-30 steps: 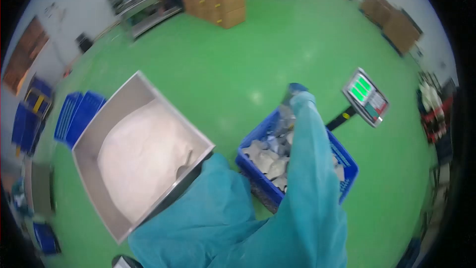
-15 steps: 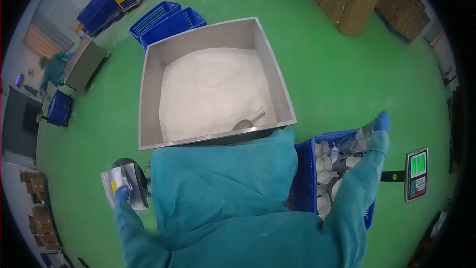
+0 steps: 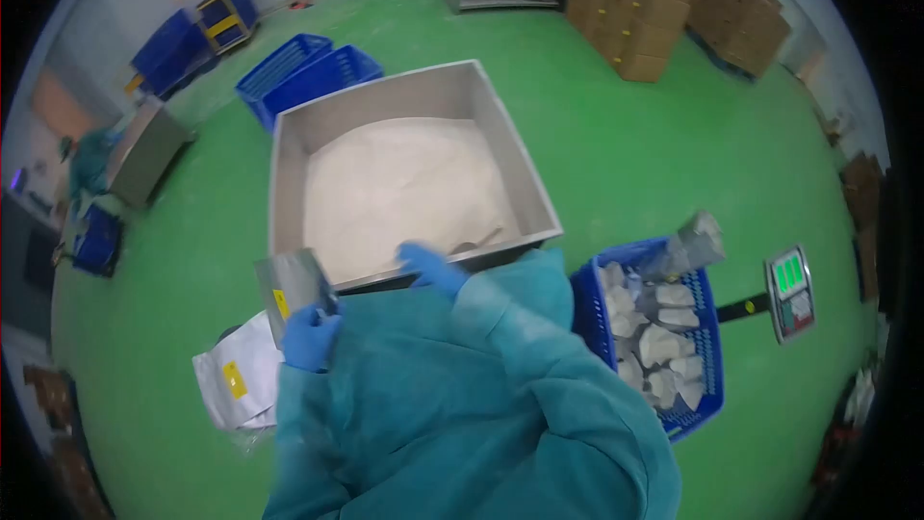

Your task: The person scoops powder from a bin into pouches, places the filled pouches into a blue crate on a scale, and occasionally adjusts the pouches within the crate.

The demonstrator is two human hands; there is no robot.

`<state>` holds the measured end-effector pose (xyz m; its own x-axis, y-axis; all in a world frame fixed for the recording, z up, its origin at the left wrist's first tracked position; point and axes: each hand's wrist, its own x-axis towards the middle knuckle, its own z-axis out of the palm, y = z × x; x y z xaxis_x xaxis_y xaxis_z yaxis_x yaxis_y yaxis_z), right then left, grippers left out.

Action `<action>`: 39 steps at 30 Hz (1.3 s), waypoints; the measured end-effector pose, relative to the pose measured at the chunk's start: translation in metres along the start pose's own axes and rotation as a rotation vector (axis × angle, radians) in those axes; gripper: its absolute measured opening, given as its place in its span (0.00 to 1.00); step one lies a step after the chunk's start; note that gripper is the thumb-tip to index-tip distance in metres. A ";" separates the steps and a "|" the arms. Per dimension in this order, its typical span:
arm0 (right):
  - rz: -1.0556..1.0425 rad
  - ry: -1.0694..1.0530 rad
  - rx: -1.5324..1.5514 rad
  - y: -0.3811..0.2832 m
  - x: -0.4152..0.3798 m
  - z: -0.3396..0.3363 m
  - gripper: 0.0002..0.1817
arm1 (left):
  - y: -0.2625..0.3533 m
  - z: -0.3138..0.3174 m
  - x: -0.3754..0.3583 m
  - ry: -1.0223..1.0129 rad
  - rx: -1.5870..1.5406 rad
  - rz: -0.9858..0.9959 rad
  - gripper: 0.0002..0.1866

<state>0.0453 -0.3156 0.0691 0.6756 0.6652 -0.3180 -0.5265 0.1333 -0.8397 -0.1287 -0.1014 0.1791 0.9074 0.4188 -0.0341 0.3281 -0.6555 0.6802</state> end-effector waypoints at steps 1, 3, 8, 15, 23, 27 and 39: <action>-0.121 -0.061 -0.368 0.012 -0.013 0.025 0.25 | 0.017 0.030 -0.003 -0.059 -0.020 0.022 0.10; -0.187 0.002 -0.789 -0.007 -0.068 0.069 0.20 | 0.021 0.080 -0.003 -0.093 -0.119 0.141 0.10; -0.196 0.609 -1.150 -0.027 -0.100 0.012 0.13 | 0.022 0.092 0.022 -0.125 -0.807 -0.016 0.04; -0.491 0.189 -1.574 -0.020 -0.094 0.037 0.09 | 0.068 0.114 0.030 0.081 -0.156 0.361 0.06; -0.668 -0.028 -1.427 -0.040 -0.066 0.022 0.11 | 0.147 0.113 -0.041 -0.334 0.023 0.890 0.12; -0.481 -0.100 -1.544 -0.050 -0.017 0.032 0.11 | 0.128 0.126 0.006 0.122 0.398 0.844 0.10; -0.314 0.550 -1.120 -0.119 0.119 -0.093 0.19 | -0.080 0.104 0.216 -0.119 0.468 0.139 0.11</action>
<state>0.2365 -0.3204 0.0897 0.9551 0.2929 0.0454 0.2301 -0.6364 -0.7362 0.0684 -0.0235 0.0414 0.9657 0.2504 -0.0682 0.2594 -0.9232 0.2837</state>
